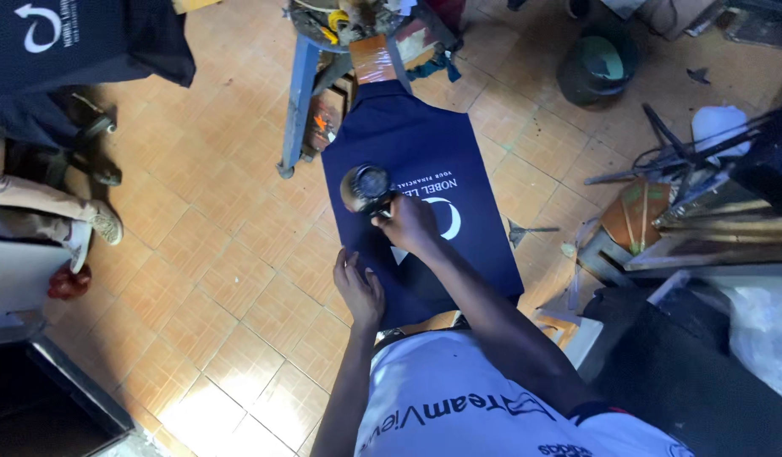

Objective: The person uses a heat gun to apply heat to a printed logo on a dark blue t-shirt laid flat on a workbench. The person repeatedly moves the heat gun over the logo area while holding the fabric with the other hand.

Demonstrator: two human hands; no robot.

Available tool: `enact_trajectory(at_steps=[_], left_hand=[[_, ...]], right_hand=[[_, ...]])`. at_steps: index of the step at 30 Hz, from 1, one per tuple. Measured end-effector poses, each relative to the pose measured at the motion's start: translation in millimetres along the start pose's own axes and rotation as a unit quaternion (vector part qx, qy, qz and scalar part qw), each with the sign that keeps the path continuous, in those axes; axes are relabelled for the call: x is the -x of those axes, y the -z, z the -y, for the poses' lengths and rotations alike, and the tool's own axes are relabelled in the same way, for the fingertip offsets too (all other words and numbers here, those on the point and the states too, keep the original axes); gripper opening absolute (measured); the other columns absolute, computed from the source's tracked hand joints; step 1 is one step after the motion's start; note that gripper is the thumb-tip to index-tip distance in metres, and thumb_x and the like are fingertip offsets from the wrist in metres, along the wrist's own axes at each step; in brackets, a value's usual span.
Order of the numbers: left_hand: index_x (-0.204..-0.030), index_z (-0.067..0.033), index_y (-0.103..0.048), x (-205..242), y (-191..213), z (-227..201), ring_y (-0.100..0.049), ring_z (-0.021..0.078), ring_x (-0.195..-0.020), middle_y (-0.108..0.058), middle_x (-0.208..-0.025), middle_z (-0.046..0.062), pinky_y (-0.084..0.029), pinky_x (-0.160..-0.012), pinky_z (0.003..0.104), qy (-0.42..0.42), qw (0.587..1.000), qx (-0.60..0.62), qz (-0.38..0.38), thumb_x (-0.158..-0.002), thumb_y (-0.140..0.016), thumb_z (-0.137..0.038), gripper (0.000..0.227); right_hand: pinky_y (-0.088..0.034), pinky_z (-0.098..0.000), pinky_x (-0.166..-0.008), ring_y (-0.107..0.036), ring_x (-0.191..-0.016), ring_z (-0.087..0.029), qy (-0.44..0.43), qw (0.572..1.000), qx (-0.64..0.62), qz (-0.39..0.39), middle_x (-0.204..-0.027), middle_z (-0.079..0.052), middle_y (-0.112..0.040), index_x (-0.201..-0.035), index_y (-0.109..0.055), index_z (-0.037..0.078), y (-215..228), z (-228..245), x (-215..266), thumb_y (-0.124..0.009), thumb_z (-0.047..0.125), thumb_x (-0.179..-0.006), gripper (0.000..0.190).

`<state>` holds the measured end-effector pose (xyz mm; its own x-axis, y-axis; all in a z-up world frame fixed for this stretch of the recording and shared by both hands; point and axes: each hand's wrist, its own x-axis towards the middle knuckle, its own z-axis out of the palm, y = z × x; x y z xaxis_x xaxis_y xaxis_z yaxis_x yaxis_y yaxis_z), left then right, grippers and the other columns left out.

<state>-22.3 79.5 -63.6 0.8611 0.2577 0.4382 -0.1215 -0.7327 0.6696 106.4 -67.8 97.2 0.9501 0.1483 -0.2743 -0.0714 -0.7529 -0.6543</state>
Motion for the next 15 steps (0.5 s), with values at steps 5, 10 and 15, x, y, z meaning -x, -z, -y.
enact_trajectory(at_steps=[5,10,15], left_hand=[[-0.126,-0.0090,-0.060,4.2,-9.2,4.7,-0.053,0.0418,-0.132,-0.053,-0.141,0.020,-0.034,-0.116,0.055,-0.026,0.999,-0.019,0.006,-0.091,-0.055,-0.012,0.036],[-0.126,-0.0091,-0.061,-6.2,-9.6,10.1,-0.055,0.0410,-0.132,-0.055,-0.141,0.020,-0.038,-0.113,0.054,-0.039,0.999,-0.027,0.006,-0.088,-0.058,-0.011,0.038],[-0.129,-0.0050,-0.059,-38.2,-13.0,14.5,-0.055,0.0463,-0.131,-0.054,-0.140,0.025,-0.042,-0.110,0.057,-0.002,1.000,-0.012,-0.003,-0.084,-0.061,-0.008,0.045]], right_hand=[[-0.056,-0.0525,-0.082,-0.073,-0.095,-0.043,-0.019,0.999,0.015,-0.023,-0.084,-0.020,-0.075,-0.090,-0.074,0.005,14.7,-2.9,3.6,-0.075,0.037,-0.083,0.033],[-0.055,-0.0547,-0.076,-0.070,-0.093,-0.048,-0.015,0.997,0.023,-0.074,-0.083,-0.026,-0.073,-0.087,-0.074,-0.004,41.4,-43.5,1.4,-0.076,0.036,-0.086,0.040],[-0.057,-0.0538,-0.084,-0.072,-0.101,-0.044,-0.127,0.985,0.018,-0.118,-0.091,-0.019,-0.076,-0.097,-0.077,0.009,73.9,-94.7,5.5,-0.077,0.035,-0.084,0.029]])
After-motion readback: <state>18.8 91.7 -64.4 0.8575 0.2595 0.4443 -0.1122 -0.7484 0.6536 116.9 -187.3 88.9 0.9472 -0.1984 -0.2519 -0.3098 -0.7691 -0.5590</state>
